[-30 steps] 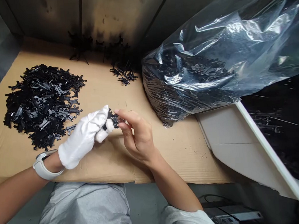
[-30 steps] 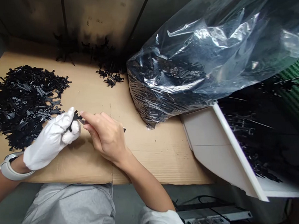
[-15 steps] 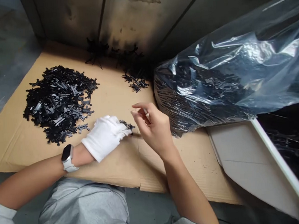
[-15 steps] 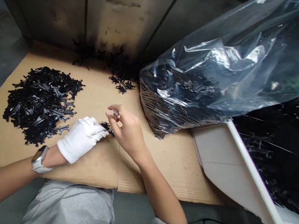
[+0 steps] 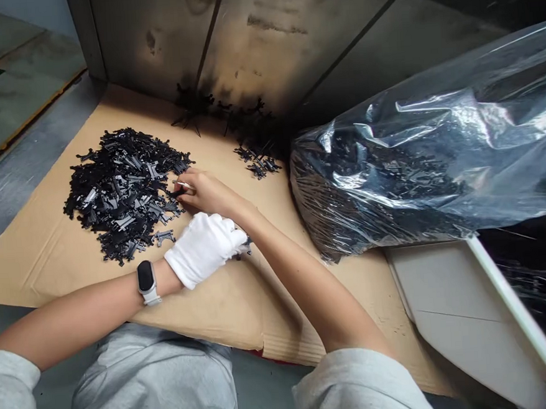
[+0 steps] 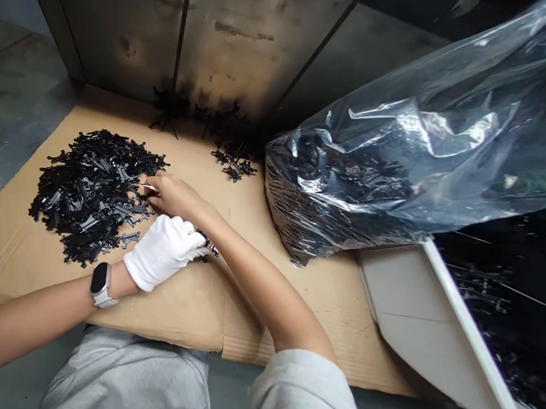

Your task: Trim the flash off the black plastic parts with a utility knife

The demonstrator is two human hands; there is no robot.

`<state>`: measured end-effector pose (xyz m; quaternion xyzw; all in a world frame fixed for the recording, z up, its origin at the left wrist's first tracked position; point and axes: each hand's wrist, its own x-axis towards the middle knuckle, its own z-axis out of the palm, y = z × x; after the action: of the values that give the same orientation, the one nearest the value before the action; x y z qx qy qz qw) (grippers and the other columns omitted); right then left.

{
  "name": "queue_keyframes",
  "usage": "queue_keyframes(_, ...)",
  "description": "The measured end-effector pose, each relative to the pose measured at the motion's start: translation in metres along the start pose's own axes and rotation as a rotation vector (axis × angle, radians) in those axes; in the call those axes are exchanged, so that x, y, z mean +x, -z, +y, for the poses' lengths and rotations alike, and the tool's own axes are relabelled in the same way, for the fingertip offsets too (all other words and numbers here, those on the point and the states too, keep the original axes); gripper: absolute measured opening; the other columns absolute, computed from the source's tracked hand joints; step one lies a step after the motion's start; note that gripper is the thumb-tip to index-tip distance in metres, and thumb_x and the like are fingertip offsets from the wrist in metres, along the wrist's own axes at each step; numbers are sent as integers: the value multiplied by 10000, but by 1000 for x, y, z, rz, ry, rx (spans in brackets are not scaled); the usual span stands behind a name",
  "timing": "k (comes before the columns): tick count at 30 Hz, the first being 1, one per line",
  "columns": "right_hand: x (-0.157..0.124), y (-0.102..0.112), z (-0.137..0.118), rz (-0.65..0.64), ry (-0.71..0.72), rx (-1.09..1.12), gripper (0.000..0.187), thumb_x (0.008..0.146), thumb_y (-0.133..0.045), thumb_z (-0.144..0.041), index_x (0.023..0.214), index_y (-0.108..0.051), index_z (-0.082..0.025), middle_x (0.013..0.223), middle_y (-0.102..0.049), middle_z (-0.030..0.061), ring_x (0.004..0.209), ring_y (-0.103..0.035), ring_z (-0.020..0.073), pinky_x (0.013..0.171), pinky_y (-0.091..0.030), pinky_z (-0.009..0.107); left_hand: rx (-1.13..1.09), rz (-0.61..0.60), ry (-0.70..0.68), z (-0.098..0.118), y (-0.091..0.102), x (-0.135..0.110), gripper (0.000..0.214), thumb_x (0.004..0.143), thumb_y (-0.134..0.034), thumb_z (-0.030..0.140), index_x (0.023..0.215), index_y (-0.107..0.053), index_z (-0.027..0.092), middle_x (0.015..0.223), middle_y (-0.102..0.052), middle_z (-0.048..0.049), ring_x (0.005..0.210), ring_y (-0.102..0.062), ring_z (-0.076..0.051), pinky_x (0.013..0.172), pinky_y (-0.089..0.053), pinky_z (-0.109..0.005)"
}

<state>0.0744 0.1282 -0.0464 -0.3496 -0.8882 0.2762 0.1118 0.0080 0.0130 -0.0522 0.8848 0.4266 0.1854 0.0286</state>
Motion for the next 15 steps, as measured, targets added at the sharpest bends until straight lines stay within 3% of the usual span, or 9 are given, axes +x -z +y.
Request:
queue_keyframes(3, -14, 7, -2, 73, -37, 75, 86, 758, -623, -87, 760, -580, -161, 800, -581, 9, 738, -501, 137, 729, -397, 274, -92, 143, 2, -2, 0, -3, 344, 999, -418, 309, 836, -679, 157, 748, -691, -93, 735, -664, -217, 620, -452, -330)
queue_keyframes(5, -30, 15, -6, 150, -75, 131, 77, 798, -600, -146, 778, -532, -176, 747, -552, -20, 668, -471, 114, 673, -399, 259, -276, 332, 42, -5, 2, -3, 328, 999, -415, 291, 834, -665, 158, 761, -709, -73, 709, -665, -184, 650, -487, -312)
queue_keyframes(7, -51, 23, -13, 257, -128, 229, 110, 839, -589, -244, 813, -498, -187, 727, -532, -35, 592, -436, 90, 591, -388, 242, -547, 521, 157, -7, 5, -2, 235, 977, -444, 257, 876, -637, 169, 809, -719, -49, 727, -669, -147, 704, -520, -279)
queue_keyframes(9, -76, 27, -24, 395, -199, 443, 215, 826, -634, -347, 798, -483, -197, 687, -504, -53, 513, -386, 66, 508, -349, 227, -804, 660, 366, -7, 9, 0, 153, 954, -473, 278, 939, -588, 177, 880, -707, -50, 763, -665, -131, 760, -544, -274)
queue_keyframes(12, -107, 24, -45, 519, -265, 712, 360, 738, -760, -447, 750, -497, -201, 619, -478, -76, 473, -382, 51, 469, -338, 215, -977, 688, 599, -2, 13, 2, 176, 947, -456, 343, 977, -521, 182, 967, -675, -81, 852, -670, -155, 832, -570, -332)
queue_keyframes(15, -125, 13, -61, 531, -267, 735, 389, 744, -776, -478, 734, -506, -198, 612, -478, -76, 477, -402, 51, 457, -340, 208, -1005, 543, 584, 3, 13, 1, 196, 935, -441, 379, 894, -525, 207, 946, -684, -71, 937, -679, -183, 902, -568, -361)
